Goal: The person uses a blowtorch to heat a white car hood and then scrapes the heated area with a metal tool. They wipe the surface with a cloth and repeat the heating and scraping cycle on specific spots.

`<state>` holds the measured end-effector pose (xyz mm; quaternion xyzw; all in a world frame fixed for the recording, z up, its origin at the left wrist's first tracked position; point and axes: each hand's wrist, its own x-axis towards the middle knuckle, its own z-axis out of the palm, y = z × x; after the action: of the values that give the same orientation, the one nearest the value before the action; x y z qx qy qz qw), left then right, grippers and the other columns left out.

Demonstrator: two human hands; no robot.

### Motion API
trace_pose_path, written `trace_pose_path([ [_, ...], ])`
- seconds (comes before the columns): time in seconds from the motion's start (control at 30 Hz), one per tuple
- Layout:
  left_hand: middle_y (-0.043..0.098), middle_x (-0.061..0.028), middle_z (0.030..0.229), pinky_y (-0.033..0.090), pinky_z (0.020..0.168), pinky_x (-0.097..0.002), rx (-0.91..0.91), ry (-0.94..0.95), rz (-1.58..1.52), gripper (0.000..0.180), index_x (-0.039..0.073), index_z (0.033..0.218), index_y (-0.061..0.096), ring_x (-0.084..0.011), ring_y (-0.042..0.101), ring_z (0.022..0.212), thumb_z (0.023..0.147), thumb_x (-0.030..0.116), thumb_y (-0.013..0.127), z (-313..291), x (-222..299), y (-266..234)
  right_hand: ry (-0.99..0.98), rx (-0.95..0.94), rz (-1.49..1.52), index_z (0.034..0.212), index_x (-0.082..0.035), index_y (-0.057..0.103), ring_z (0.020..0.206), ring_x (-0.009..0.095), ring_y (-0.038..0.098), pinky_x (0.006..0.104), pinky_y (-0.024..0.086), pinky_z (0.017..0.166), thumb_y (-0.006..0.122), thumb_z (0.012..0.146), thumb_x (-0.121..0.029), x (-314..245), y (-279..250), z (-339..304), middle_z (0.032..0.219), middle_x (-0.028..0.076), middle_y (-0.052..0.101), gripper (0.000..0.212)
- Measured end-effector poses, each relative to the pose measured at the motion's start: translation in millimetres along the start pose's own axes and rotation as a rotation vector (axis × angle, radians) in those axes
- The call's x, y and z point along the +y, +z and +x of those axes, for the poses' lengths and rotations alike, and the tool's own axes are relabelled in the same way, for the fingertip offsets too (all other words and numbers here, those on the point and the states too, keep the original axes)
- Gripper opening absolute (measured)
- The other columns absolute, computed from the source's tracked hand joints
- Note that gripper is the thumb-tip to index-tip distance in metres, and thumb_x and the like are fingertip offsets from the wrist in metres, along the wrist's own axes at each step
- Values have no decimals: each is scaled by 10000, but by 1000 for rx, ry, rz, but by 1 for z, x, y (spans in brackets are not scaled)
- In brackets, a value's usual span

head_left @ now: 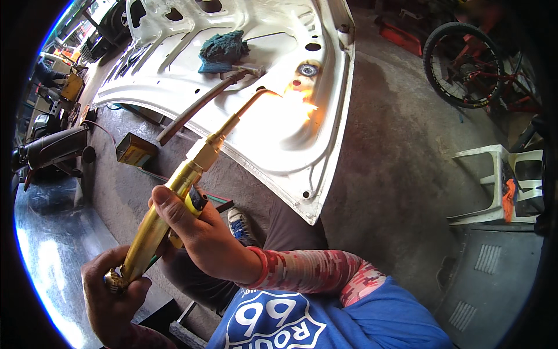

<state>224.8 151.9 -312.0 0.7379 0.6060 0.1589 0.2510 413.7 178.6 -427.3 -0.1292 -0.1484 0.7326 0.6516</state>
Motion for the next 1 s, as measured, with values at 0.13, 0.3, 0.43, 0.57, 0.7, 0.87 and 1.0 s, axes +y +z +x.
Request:
trace_pose_path([
  [0.13, 589, -151, 1212, 518, 557, -224, 28, -24, 4, 570, 46, 1306, 505, -133, 622, 748, 783, 20, 730, -3, -4, 2, 2, -12, -31, 962, -134, 511, 556, 34, 465, 210, 386, 490, 540, 1051, -427, -1, -1, 1, 713, -42, 507, 308],
  [0.3, 581, -148, 1207, 521, 565, -222, 39, 98, 17, 565, 47, 1307, 510, -147, 634, 781, 795, 52, 749, -5, -14, 3, -9, 4, -18, 951, -128, 519, 557, 32, 461, 216, 372, 487, 546, 1048, -429, 0, 1, 0, 711, -45, 503, 317],
  [0.43, 581, -142, 1210, 522, 575, -218, 33, 14, -13, 582, 49, 1319, 512, -154, 638, 816, 819, 137, 796, -4, -6, 8, 29, 53, -26, 943, -122, 535, 591, 36, 492, 219, 394, 521, 539, 1055, -413, -3, 0, 1, 727, -39, 534, 312],
  [0.57, 645, -160, 1131, 520, 761, -316, 48, 67, -202, 660, -4, 1257, 585, -210, 647, 894, 775, 370, 838, 5, 7, 36, -112, -8, -72, 1077, -41, 575, 824, 126, 660, 265, 537, 690, 500, 1065, -424, -16, -4, -1, 923, 94, 673, 390],
  [0.7, 697, -156, 1057, 501, 720, -313, -128, 243, -492, 895, -50, 1210, 649, -194, 640, 843, 768, 724, 720, 29, 15, 54, -347, 153, -244, 1085, -48, 488, 731, 204, 646, 353, 558, 698, 411, 1068, -442, -40, -9, -26, 788, 149, 635, 402],
  [0.87, 667, -138, 1081, 484, 859, -368, 33, 531, -159, 440, -7, 1161, 679, -246, 626, 992, 949, 378, 647, 141, 14, 86, -636, 339, -418, 960, -82, 462, 540, 188, 561, 329, 529, 532, 398, 1036, -539, -80, -31, -59, 637, 107, 560, 468],
  [1.0, 664, -185, 1100, 502, 899, -443, 264, 610, 287, 327, 26, 1143, 679, -357, 615, 1091, 940, 281, 649, 249, 18, 143, -666, 305, -532, 923, -67, 479, 509, 194, 537, 301, 475, 486, 438, 1023, -524, -113, -58, -91, 595, 106, 524, 470],
])
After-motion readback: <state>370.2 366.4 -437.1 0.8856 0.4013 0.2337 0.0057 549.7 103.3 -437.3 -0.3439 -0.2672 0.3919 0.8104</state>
